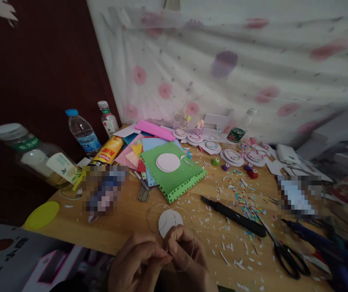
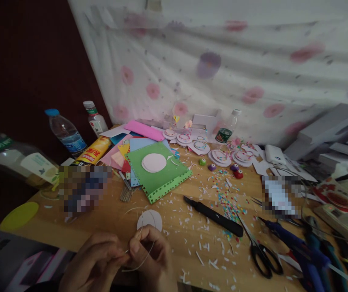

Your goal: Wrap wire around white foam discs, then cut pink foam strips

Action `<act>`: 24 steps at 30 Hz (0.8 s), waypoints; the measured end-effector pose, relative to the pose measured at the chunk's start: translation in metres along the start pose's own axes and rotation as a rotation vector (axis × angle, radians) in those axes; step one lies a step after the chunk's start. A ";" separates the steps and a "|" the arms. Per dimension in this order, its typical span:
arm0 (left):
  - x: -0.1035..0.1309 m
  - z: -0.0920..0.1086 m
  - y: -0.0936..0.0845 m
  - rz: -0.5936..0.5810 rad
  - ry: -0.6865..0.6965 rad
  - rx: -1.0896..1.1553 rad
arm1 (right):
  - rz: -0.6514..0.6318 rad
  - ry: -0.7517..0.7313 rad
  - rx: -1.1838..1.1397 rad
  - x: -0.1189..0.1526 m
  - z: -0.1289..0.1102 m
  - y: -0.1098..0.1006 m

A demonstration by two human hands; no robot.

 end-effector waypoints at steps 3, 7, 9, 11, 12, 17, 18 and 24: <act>-0.001 -0.005 0.004 -0.020 -0.017 0.097 | -0.004 0.042 -0.031 -0.001 -0.001 -0.002; -0.003 -0.009 0.013 -0.100 -0.029 0.213 | 0.016 0.072 -0.113 -0.005 -0.001 -0.010; -0.002 -0.013 0.015 -0.089 -0.052 0.226 | 0.037 0.033 -0.127 -0.006 -0.004 -0.014; -0.001 -0.015 0.015 -0.054 -0.074 0.230 | 0.050 -0.004 -0.105 -0.004 -0.008 -0.015; 0.000 -0.016 0.015 -0.041 -0.083 0.231 | 0.049 -0.006 -0.075 -0.004 -0.010 -0.014; 0.004 -0.018 0.017 -0.038 -0.097 0.237 | 0.037 -0.028 0.052 0.001 -0.020 -0.008; 0.004 -0.018 0.017 -0.037 -0.092 0.237 | 0.051 -0.040 0.056 0.001 -0.022 -0.009; -0.001 -0.013 0.014 0.002 -0.063 0.248 | 0.105 -0.044 0.053 0.001 -0.019 -0.014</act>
Point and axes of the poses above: each hand's wrist, its own x-axis away from the middle knuckle, its own y-axis out of the palm, z = x × y, the point moved 8 cm from there along -x, towards the middle knuckle, and after that the axes turned 12 degrees about y, right-handed, at the moved point
